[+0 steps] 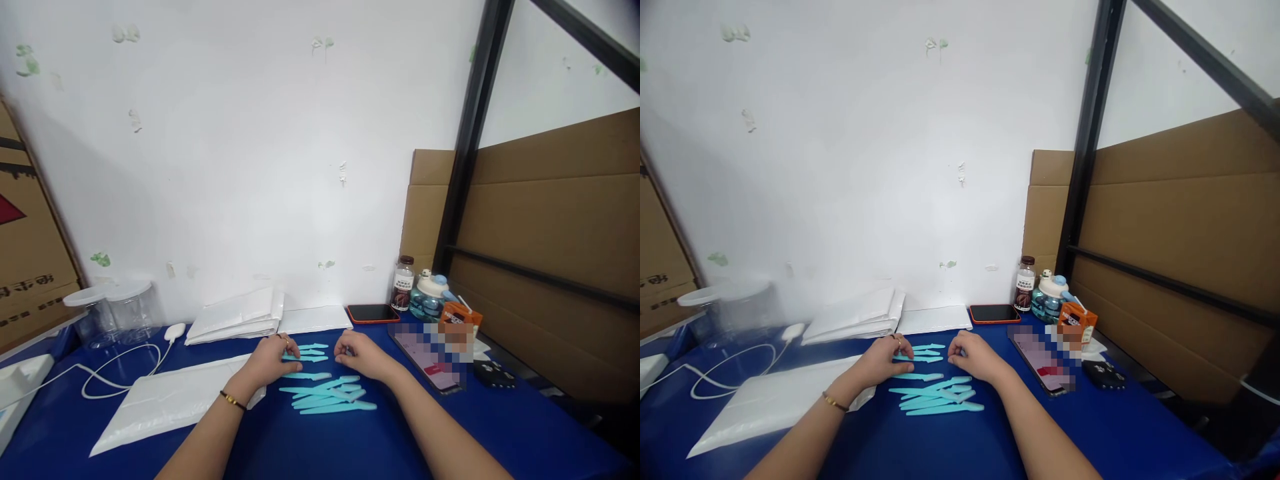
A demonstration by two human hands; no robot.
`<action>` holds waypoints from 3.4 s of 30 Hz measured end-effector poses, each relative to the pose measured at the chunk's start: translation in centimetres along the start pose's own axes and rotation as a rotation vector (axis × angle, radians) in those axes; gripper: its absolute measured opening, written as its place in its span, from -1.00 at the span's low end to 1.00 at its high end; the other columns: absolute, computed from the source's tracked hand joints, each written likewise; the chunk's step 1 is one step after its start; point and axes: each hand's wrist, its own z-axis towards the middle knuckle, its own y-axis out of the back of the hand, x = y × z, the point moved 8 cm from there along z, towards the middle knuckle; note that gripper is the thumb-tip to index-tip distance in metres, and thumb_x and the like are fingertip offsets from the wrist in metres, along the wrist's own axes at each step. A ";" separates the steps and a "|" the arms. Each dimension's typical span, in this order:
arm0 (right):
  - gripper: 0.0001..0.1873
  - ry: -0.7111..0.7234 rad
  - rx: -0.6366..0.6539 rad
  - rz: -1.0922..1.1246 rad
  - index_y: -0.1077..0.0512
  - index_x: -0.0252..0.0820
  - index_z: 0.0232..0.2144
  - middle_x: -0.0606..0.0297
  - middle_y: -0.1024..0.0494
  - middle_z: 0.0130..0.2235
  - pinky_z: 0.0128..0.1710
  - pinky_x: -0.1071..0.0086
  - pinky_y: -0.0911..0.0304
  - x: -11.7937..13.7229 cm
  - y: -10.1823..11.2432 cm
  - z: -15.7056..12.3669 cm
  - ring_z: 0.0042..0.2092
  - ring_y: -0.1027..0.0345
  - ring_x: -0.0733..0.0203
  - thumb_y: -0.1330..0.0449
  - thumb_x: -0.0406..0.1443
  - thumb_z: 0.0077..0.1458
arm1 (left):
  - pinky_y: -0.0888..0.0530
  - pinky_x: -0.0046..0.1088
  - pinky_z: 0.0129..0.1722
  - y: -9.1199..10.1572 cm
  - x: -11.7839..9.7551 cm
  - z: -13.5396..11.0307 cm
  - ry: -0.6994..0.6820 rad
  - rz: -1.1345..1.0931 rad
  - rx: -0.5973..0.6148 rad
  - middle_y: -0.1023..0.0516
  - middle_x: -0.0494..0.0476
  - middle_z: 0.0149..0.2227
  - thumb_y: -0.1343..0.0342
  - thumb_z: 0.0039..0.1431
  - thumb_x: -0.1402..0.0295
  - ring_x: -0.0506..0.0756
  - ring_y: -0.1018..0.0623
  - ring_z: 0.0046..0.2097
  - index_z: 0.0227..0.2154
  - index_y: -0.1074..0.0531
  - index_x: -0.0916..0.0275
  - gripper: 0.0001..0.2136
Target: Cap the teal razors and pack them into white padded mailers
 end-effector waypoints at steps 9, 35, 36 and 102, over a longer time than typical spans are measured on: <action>-0.82 0.029 0.131 -0.005 -0.49 -0.20 -0.43 0.31 -0.44 -0.39 -0.43 0.50 -0.10 1.8 -2.7 0.2 -0.41 -0.25 0.32 -0.20 -0.20 0.01 | -0.23 -0.52 -0.35 -2.1 -1.5 0.5 -0.036 -0.022 0.078 -0.52 -0.01 -0.41 -0.10 -0.03 0.25 0.03 -0.44 -0.32 -0.47 -0.47 0.17 -0.87; -0.86 -0.108 0.329 0.039 -0.43 -0.22 -0.39 0.38 -0.41 -0.46 -0.51 0.55 -0.08 -0.1 -2.5 -1.3 -0.46 -0.24 0.37 -0.23 -0.34 -0.11 | -0.23 -0.57 -0.47 -4.1 -2.6 0.1 -0.018 -0.150 0.145 -0.50 -0.01 -0.45 -0.06 -0.02 0.23 -0.01 -0.42 -0.41 -0.44 -0.48 0.20 -0.82; -0.88 -0.112 0.338 0.039 -0.42 -0.22 -0.40 0.38 -0.41 -0.47 -0.52 0.55 -0.07 -0.1 -2.6 -1.3 -0.47 -0.23 0.37 -0.23 -0.34 -0.10 | -0.23 -0.57 -0.47 -4.2 -2.6 0.1 -0.012 -0.159 0.152 -0.50 -0.01 -0.45 -0.07 -0.02 0.21 -0.01 -0.42 -0.41 -0.43 -0.48 0.20 -0.81; -0.90 -0.126 0.051 0.042 -0.47 -0.25 -0.49 0.33 -0.45 -0.45 -0.46 0.52 -0.12 -1.4 2.2 -0.9 -0.43 -0.28 0.33 -0.26 -0.33 -0.16 | -0.25 -0.43 -0.24 0.5 -0.9 0.1 0.075 0.035 -0.143 -0.51 0.04 -0.28 -0.15 -0.05 0.21 0.11 -0.45 -0.21 -0.31 -0.44 0.16 -0.78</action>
